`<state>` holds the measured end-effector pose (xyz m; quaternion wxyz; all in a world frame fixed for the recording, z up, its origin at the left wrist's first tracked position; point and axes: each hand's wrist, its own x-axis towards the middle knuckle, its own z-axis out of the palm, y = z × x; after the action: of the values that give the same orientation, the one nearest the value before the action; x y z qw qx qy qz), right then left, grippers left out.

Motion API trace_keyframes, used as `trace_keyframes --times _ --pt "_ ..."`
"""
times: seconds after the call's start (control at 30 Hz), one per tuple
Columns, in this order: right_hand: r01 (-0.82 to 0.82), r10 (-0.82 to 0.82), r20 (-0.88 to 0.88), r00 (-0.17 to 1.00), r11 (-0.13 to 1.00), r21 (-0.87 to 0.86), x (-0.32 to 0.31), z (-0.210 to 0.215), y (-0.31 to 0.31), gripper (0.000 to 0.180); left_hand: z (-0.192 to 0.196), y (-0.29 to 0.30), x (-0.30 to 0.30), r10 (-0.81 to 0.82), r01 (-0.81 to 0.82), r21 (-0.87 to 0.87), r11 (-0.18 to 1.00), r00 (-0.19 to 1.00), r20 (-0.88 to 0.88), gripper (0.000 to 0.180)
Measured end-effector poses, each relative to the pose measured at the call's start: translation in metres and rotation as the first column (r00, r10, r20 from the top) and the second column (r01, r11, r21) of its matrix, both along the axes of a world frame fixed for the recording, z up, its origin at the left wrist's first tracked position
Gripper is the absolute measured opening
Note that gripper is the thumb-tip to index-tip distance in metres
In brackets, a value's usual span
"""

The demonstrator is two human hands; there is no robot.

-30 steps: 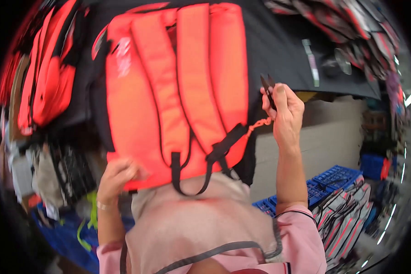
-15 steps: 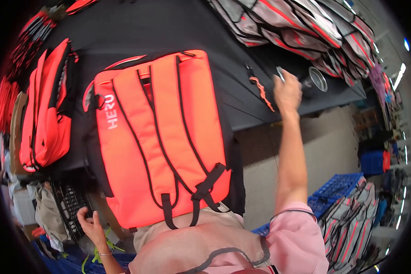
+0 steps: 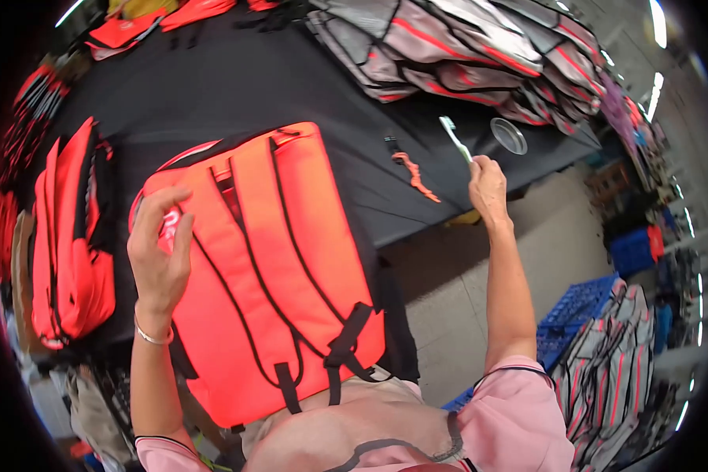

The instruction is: The recorder is trimming excess threads and performing a quality inspection on a bright orange backpack at a factory workstation.

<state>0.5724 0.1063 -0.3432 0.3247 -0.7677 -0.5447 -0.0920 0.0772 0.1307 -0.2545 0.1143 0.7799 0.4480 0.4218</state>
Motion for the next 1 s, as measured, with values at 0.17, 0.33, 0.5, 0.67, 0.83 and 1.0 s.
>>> trace_keyframes --times 0.17,0.33,0.5,0.67,0.83,1.0 --pt "0.123 -0.122 0.043 0.992 0.992 -0.028 0.035 0.066 -0.026 0.026 -0.026 0.076 0.046 -0.068 0.065 -0.036 0.997 0.995 -0.073 0.042" --pt "0.331 -0.274 0.269 0.923 0.923 -0.196 0.08 0.103 -0.028 0.018 -0.097 0.07 0.075 0.096 -0.078 0.057 0.995 0.802 -0.59 0.088" --pt "0.384 -0.218 0.402 0.889 0.833 -0.398 0.111 0.099 -0.009 0.02 -0.111 0.023 0.078 0.044 -0.067 -0.015 0.998 0.786 -0.616 0.09" --pt "0.403 -0.232 0.384 0.894 0.793 -0.458 0.117 0.084 0.003 0.025 -0.114 0.015 0.077 0.064 -0.095 -0.018 0.995 0.786 -0.615 0.089" --pt "0.37 -0.299 0.246 0.922 0.867 -0.334 0.102 0.103 -0.022 0.023 -0.115 0.014 0.076 0.108 -0.146 -0.008 0.989 0.767 -0.633 0.088" --pt "0.399 -0.342 0.219 0.914 0.858 -0.322 0.1 0.063 -0.05 0.025 -0.118 0.017 0.077 0.117 -0.123 0.029 0.992 0.799 -0.589 0.091"
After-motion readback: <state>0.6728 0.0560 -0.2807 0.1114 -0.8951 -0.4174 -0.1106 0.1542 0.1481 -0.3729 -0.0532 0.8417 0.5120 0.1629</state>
